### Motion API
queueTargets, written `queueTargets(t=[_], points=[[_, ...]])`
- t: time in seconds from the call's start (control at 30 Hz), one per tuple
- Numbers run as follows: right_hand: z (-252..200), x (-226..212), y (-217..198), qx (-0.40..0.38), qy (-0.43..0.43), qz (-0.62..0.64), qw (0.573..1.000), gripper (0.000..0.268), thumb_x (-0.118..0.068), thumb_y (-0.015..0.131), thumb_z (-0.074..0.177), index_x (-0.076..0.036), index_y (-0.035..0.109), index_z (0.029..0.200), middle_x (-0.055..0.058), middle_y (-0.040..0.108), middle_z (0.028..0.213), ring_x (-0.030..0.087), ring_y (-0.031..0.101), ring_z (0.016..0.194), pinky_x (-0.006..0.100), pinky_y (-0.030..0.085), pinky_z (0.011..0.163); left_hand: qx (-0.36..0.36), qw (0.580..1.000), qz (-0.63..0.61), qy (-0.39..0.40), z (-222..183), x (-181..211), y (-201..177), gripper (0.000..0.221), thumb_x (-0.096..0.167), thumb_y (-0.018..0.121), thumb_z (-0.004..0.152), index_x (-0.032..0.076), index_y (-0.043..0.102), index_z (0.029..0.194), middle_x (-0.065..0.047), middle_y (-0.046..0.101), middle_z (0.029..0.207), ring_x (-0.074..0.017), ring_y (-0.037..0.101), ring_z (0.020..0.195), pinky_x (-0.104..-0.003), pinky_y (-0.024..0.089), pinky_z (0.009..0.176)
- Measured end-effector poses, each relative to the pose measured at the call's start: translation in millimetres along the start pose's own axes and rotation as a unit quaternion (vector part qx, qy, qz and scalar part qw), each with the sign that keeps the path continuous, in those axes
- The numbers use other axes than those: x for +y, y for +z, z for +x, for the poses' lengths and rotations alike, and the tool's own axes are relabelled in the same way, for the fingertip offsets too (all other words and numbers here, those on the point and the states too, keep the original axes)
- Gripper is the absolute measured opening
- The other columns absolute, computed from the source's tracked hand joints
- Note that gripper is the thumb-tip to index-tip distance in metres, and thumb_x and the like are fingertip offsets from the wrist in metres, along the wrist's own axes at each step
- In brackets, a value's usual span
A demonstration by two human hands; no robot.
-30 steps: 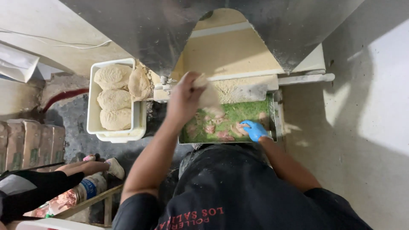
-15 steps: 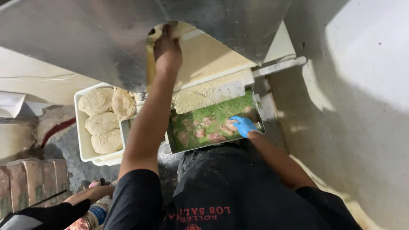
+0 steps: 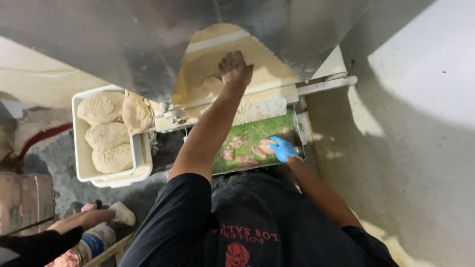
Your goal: Breading raw chicken pieces using an industrial breading machine in a food production facility.
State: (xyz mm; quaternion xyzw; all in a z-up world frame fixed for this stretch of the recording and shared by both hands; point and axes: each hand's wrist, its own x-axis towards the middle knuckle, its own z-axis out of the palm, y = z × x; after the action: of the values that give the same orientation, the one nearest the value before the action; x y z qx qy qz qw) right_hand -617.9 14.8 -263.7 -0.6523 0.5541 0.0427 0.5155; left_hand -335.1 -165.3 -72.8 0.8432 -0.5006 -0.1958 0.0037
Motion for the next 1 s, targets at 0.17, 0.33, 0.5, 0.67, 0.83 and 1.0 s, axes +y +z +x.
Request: queueTargets(t=[0.17, 0.33, 0.5, 0.67, 0.83, 1.0], points=[[19, 17, 2, 0.017, 0.003, -0.039, 0.999, 0.052, -0.053, 0.062, 0.103, -0.035, 0.059, 0.152, 0.010, 0.062, 0.154, 0.032, 0.056, 0.143, 0.048, 0.043, 0.125, -0.045, 0.997, 0.057, 0.041, -78, -26, -28, 0.077, 0.068, 0.051, 0.103, 0.014, 0.043, 0.158, -0.013, 0.052, 0.160, -0.0348, 0.047, 0.150, -0.063, 0.026, 0.124], [-7, -4, -9, 0.085, 0.012, -0.013, 0.996, 0.057, -0.055, 0.065, 0.100, -0.028, 0.063, 0.150, 0.014, 0.063, 0.152, 0.035, 0.055, 0.144, 0.049, 0.041, 0.125, 0.000, 0.997, 0.074, -0.002, -89, -87, -28, 0.085, 0.069, 0.061, 0.097, 0.017, 0.037, 0.160, -0.013, 0.065, 0.146, -0.0371, 0.060, 0.132, -0.058, 0.039, 0.109], [-61, -58, 0, 0.142, 0.007, 0.069, 0.988, 0.044, -0.039, 0.068, 0.102, -0.021, 0.069, 0.142, 0.016, 0.067, 0.144, 0.036, 0.057, 0.140, 0.052, 0.045, 0.121, 0.199, 0.969, 0.091, 0.117, -118, -123, 15, 0.076, 0.062, 0.084, 0.079, 0.010, 0.063, 0.130, -0.013, 0.071, 0.114, -0.0367, 0.068, 0.110, -0.049, 0.051, 0.093], [-88, -97, 10, 0.193, -0.003, 0.122, 0.974, 0.036, -0.027, 0.070, 0.101, -0.012, 0.072, 0.134, 0.022, 0.069, 0.137, 0.043, 0.059, 0.136, 0.058, 0.048, 0.116, 0.116, 0.972, -0.030, 0.203, -168, -180, 36, 0.061, 0.055, 0.081, 0.081, 0.013, 0.065, 0.122, -0.014, 0.071, 0.111, -0.0400, 0.071, 0.106, -0.054, 0.054, 0.089], [-87, -109, 10, 0.175, -0.002, 0.070, 0.982, 0.040, -0.039, 0.066, 0.104, -0.019, 0.069, 0.138, 0.018, 0.068, 0.140, 0.041, 0.058, 0.137, 0.057, 0.047, 0.117, -0.033, 0.973, -0.143, 0.177, -212, -263, 3, 0.052, 0.056, 0.076, 0.087, 0.021, 0.068, 0.125, -0.013, 0.076, 0.110, -0.0397, 0.073, 0.109, -0.052, 0.059, 0.093], [-85, -137, 10, 0.158, 0.011, 0.009, 0.987, 0.030, -0.038, 0.060, 0.106, -0.027, 0.071, 0.132, 0.011, 0.072, 0.136, 0.038, 0.061, 0.134, 0.054, 0.048, 0.117, -0.051, 0.980, -0.187, 0.042, -208, -332, -42, 0.043, 0.048, 0.073, 0.093, 0.022, 0.068, 0.127, -0.010, 0.079, 0.116, -0.0373, 0.072, 0.115, -0.055, 0.056, 0.098]])
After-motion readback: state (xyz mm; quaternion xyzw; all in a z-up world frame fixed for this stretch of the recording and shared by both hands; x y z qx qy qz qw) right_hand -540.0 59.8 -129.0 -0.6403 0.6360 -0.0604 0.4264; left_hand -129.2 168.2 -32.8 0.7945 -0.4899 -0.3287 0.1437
